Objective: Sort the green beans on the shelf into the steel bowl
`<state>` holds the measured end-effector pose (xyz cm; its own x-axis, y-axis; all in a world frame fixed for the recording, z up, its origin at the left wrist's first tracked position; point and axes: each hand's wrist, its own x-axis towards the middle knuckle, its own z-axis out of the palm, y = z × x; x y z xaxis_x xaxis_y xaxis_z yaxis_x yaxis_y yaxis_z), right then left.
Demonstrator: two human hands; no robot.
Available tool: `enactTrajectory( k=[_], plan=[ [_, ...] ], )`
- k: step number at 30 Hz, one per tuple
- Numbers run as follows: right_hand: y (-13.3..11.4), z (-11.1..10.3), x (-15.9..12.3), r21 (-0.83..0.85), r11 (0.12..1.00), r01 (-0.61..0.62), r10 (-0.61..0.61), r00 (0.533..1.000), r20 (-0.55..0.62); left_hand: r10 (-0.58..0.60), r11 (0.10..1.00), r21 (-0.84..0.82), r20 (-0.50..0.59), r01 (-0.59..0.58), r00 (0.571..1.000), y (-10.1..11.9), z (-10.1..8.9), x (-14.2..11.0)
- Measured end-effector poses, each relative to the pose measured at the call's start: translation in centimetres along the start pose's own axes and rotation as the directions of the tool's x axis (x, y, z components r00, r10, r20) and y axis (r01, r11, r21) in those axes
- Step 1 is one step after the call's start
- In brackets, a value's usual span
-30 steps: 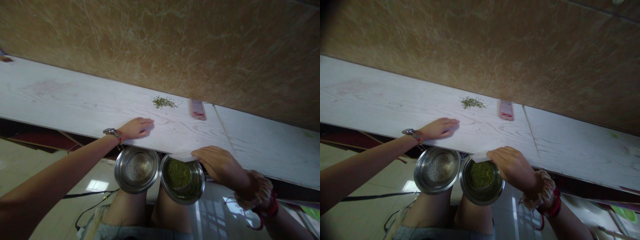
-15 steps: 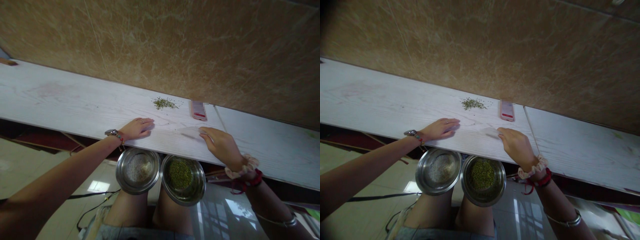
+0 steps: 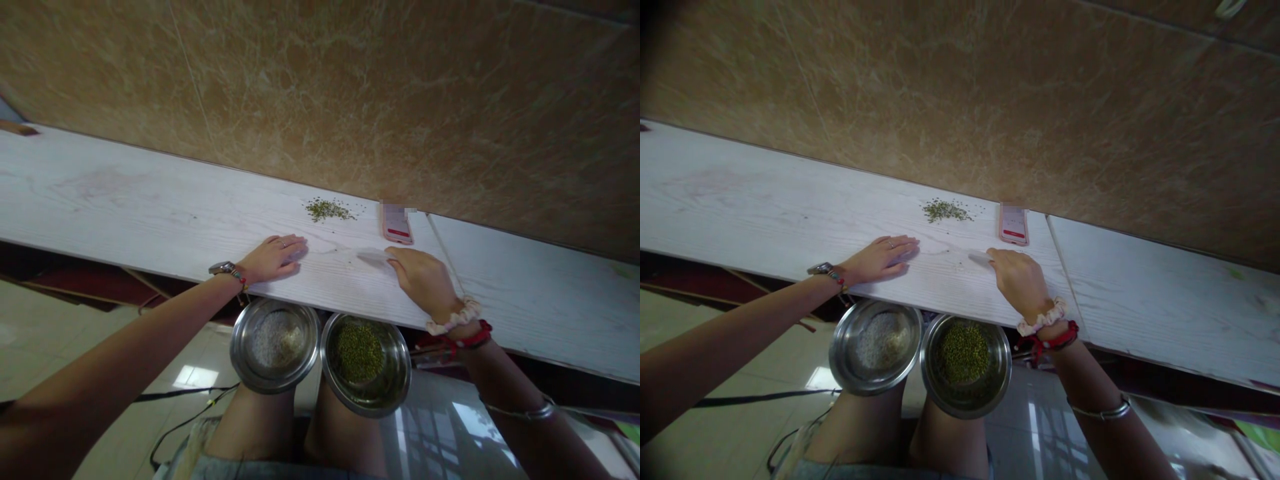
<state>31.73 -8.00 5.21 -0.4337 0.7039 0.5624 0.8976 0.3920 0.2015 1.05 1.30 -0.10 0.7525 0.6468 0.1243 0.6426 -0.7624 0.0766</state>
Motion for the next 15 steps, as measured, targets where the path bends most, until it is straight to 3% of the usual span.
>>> enactTrajectory(
  k=[7,15],
  plan=[
    [-0.2,0.9,1.1,0.044,0.999,-0.028,0.027,0.999,0.024,-0.025,1.0,0.008,0.03,0.025,0.999,0.1,-0.2,0.0],
    [0.1,1.0,-1.5,-0.109,0.992,0.063,-0.069,0.996,-0.051,-0.042,0.999,0.006,0.026,0.041,0.999,0.2,-0.2,0.1]
  ],
)
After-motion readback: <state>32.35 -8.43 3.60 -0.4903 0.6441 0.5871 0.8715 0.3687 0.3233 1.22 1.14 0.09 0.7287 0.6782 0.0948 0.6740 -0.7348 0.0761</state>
